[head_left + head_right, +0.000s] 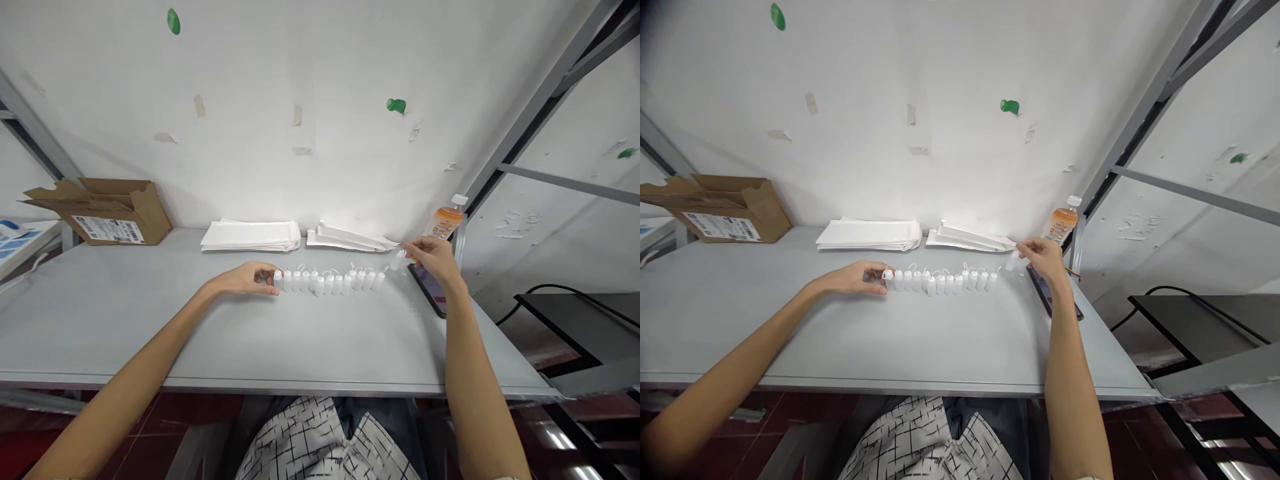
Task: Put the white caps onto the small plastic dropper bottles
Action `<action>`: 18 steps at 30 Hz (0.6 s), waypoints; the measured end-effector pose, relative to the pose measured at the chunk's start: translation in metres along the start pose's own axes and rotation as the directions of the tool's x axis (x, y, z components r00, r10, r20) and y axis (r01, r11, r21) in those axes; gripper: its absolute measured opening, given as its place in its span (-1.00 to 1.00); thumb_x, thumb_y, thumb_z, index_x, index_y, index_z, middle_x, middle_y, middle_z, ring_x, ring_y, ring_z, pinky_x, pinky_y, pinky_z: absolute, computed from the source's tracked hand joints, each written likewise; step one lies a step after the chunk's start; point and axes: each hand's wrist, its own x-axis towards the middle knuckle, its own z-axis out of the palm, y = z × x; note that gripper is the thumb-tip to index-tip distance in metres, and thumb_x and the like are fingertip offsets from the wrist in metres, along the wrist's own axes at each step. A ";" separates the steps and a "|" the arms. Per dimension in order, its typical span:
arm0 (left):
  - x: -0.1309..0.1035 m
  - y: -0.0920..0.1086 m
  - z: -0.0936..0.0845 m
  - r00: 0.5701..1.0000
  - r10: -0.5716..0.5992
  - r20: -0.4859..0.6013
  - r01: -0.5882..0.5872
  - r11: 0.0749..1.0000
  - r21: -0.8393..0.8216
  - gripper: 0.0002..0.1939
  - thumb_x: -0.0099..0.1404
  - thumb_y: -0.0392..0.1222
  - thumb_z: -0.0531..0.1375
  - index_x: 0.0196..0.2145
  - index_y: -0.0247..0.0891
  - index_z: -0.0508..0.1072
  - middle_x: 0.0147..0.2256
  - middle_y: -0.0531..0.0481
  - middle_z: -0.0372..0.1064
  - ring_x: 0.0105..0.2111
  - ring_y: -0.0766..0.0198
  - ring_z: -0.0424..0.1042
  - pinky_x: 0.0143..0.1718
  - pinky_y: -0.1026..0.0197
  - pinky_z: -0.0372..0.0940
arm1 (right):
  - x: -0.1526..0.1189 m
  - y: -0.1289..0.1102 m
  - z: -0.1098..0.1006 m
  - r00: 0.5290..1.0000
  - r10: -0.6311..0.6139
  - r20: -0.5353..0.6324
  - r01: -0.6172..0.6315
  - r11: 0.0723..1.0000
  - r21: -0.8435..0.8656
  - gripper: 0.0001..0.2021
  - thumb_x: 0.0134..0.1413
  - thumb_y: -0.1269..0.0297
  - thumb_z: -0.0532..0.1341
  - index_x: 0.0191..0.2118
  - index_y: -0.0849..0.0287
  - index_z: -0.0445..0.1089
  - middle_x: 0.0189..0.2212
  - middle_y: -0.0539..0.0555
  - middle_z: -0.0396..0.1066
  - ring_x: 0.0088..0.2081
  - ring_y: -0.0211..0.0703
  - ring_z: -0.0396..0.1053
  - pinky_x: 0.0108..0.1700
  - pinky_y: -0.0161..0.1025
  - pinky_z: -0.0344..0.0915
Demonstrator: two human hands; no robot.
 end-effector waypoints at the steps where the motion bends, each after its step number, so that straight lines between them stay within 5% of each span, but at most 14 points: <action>1: 0.000 -0.001 0.000 1.000 -0.002 -0.003 0.002 1.000 0.000 -0.56 0.17 0.18 0.29 -0.12 -0.16 0.55 -0.22 -0.01 0.47 -0.22 0.16 0.39 -0.25 0.23 0.20 | -0.001 -0.001 -0.003 0.999 0.013 0.032 -0.014 1.000 0.013 -0.61 -0.19 -0.06 0.39 -0.48 0.23 0.49 -0.58 0.10 0.44 -0.53 -0.18 0.36 -0.59 -0.30 0.28; 11: 0.001 0.001 0.000 1.000 -0.007 -0.002 0.007 1.000 0.006 -0.56 0.17 0.17 0.29 -0.11 -0.17 0.56 -0.22 -0.02 0.47 -0.23 0.17 0.37 -0.26 0.24 0.19 | -0.007 -0.008 -0.014 0.921 0.088 0.379 -0.084 0.996 -0.028 -0.65 -0.20 -0.05 0.44 -0.46 0.18 0.58 -0.58 0.08 0.46 -0.50 -0.18 0.37 -0.54 -0.29 0.28; 18: 0.000 0.002 0.000 1.000 -0.004 -0.002 0.004 1.000 0.012 -0.56 0.18 0.18 0.28 -0.12 -0.17 0.56 -0.21 -0.02 0.48 -0.23 0.17 0.38 -0.24 0.23 0.19 | -0.012 -0.019 -0.012 0.875 0.110 0.470 -0.087 0.994 -0.071 -0.65 -0.20 -0.05 0.44 -0.44 0.17 0.61 -0.54 0.09 0.48 -0.47 -0.16 0.40 -0.51 -0.27 0.30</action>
